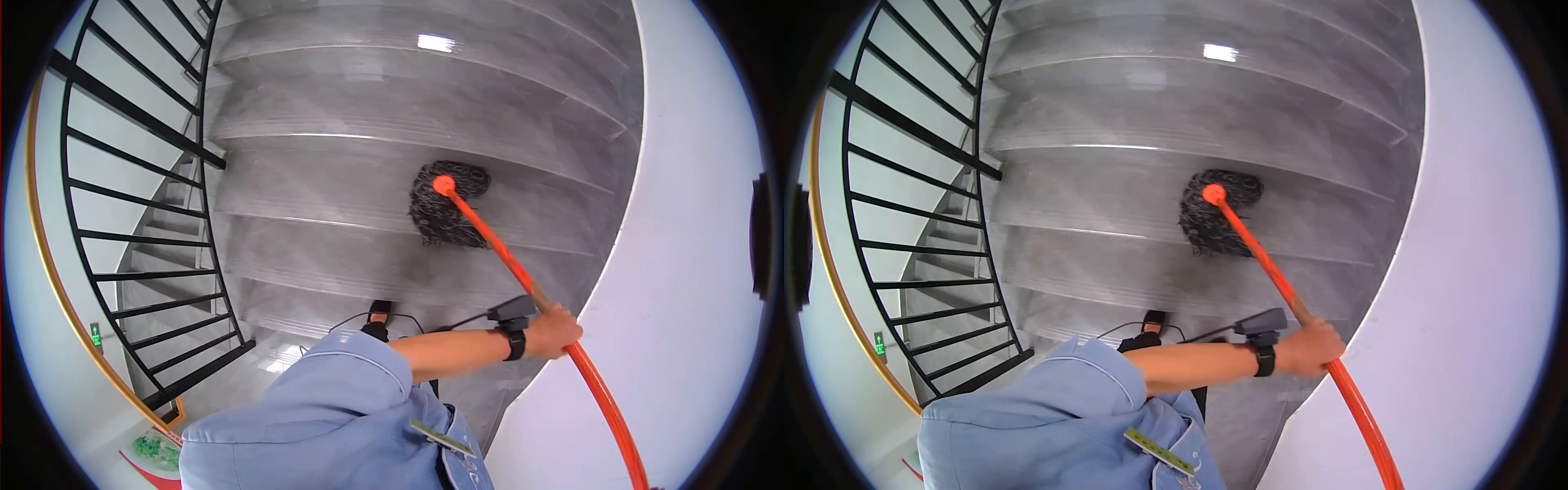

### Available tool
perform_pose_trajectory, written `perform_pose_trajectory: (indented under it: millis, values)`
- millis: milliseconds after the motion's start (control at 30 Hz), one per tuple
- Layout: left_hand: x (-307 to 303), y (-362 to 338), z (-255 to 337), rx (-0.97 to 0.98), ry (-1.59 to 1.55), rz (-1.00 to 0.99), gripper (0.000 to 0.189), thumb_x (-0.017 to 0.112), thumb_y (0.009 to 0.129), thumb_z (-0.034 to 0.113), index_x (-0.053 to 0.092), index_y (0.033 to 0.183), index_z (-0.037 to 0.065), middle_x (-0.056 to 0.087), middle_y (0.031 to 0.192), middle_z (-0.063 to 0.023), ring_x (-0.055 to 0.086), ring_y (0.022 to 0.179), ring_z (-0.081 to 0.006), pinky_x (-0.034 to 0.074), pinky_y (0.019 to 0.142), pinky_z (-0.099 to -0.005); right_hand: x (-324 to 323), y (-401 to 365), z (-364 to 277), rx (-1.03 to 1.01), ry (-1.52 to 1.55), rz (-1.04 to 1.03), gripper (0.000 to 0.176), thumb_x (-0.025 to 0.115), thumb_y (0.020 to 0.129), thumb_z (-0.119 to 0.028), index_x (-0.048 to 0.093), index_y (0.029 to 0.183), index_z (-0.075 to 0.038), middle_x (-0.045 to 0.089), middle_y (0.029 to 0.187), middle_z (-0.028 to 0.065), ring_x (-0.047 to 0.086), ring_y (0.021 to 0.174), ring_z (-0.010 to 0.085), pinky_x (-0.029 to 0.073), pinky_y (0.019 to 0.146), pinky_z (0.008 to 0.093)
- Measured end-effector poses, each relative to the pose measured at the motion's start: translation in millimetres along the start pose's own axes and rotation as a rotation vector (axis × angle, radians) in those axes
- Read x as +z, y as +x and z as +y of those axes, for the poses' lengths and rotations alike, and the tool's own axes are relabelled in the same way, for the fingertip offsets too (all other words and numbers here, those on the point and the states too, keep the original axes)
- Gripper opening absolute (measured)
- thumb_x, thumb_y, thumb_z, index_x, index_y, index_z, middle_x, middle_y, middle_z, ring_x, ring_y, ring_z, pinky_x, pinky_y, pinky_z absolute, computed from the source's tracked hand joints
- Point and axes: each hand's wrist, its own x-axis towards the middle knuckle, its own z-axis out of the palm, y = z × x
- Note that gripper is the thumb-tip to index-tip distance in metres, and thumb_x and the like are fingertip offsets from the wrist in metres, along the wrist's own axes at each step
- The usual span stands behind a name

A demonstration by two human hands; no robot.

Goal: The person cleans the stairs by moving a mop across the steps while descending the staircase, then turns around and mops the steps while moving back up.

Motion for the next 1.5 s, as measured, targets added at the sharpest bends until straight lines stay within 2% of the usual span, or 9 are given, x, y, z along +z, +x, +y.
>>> perform_pose_trajectory:
  millis: [167, 267, 333, 433, 667, 833, 1167, 1333, 1500]
  values:
    - [-75, -63, -61, -0.100, 0.152, 0.148, 0.012, 0.063, 0.066, 0.017, 0.056, 0.074, 0.013, 0.058, 0.075, -0.0057, 0.056, 0.075, -0.0269, 0.038, 0.068, -0.0413, 75, -12, 83, 0.124, 0.062, 0.014, 0.037, 0.055, 0.081, -0.020, 0.037, 0.048, -0.019, 0.035, 0.045, -0.0039, 0.039, 0.045, 0.0160, 0.039, 0.053, 0.0322]
    - [-129, -111, -80, -0.180, 0.230, 0.215, 0.014, 0.062, 0.064, 0.016, 0.051, 0.071, 0.012, 0.056, 0.073, -0.0065, 0.055, 0.075, -0.0285, 0.037, 0.067, -0.0424, 73, -6, 117, 0.304, 0.389, -0.471, 0.025, 0.046, 0.084, -0.004, 0.034, 0.064, -0.013, 0.034, 0.059, -0.0008, 0.036, 0.064, 0.0151, 0.034, 0.071, 0.0315]
    - [-159, -145, -95, -0.199, 0.297, 0.344, 0.019, 0.064, 0.066, 0.017, 0.047, 0.064, 0.009, 0.053, 0.066, -0.0085, 0.054, 0.069, -0.0310, 0.037, 0.062, -0.0426, 132, -40, 139, 0.338, 0.367, -0.294, 0.023, 0.042, 0.078, 0.001, 0.032, 0.063, -0.014, 0.030, 0.056, -0.0009, 0.029, 0.059, 0.0141, 0.028, 0.063, 0.0296]
    - [-201, -197, -129, -0.181, 0.393, 0.513, 0.034, 0.067, 0.074, 0.022, 0.043, 0.056, 0.007, 0.045, 0.055, -0.0110, 0.049, 0.056, -0.0336, 0.035, 0.053, -0.0427, 178, -80, 196, 0.473, 0.516, -0.558, 0.023, 0.049, 0.085, -0.012, 0.033, 0.068, -0.014, 0.035, 0.058, -0.0024, 0.038, 0.062, 0.0133, 0.033, 0.066, 0.0295]
    - [-271, -363, -195, -0.803, 0.883, 0.532, 0.019, 0.069, 0.069, 0.020, 0.055, 0.070, 0.008, 0.057, 0.077, -0.0106, 0.055, 0.083, -0.0324, 0.041, 0.070, -0.0447, 258, -234, 270, 0.743, 0.504, -0.723, 0.014, 0.050, 0.090, -0.015, 0.043, 0.079, -0.010, 0.048, 0.070, 0.0037, 0.053, 0.086, 0.0229, 0.037, 0.091, 0.0408]
    - [-233, -360, -192, -0.865, 0.951, 0.452, 0.018, 0.070, 0.071, 0.023, 0.058, 0.075, 0.011, 0.059, 0.085, -0.0088, 0.054, 0.095, -0.0318, 0.040, 0.080, -0.0486, 202, -236, 277, 0.849, 0.430, -0.622, 0.013, 0.053, 0.089, -0.013, 0.045, 0.080, -0.008, 0.052, 0.074, 0.0058, 0.053, 0.088, 0.0231, 0.036, 0.093, 0.0421]
    - [-42, -164, -135, -0.510, 0.566, 0.344, 0.015, 0.069, 0.072, 0.020, 0.057, 0.081, 0.016, 0.056, 0.091, -0.0019, 0.050, 0.100, -0.0259, 0.027, 0.088, -0.0521, -2, -74, 227, 0.694, 0.247, -0.361, 0.021, 0.044, 0.094, -0.023, 0.036, 0.078, -0.013, 0.037, 0.062, -0.0014, 0.046, 0.076, 0.0191, 0.043, 0.077, 0.0379]
    - [42, -14, -84, -0.339, 0.338, 0.320, 0.015, 0.068, 0.077, 0.023, 0.056, 0.080, 0.014, 0.055, 0.092, -0.0015, 0.049, 0.101, -0.0254, 0.023, 0.095, -0.0544, -92, 6, 160, 0.473, 0.275, -0.242, 0.021, 0.051, 0.089, -0.014, 0.034, 0.077, -0.011, 0.036, 0.060, -0.0034, 0.039, 0.070, 0.0158, 0.036, 0.089, 0.0390]
    - [151, 110, -81, -0.103, 0.058, 0.235, 0.014, 0.068, 0.078, 0.019, 0.055, 0.078, 0.013, 0.053, 0.090, -0.0015, 0.049, 0.100, -0.0239, 0.019, 0.097, -0.0549, -158, 47, 141, 0.191, 0.357, -0.365, 0.029, 0.061, 0.084, -0.038, 0.050, 0.070, -0.016, 0.045, 0.058, -0.0014, 0.045, 0.071, 0.0185, 0.030, 0.091, 0.0462]
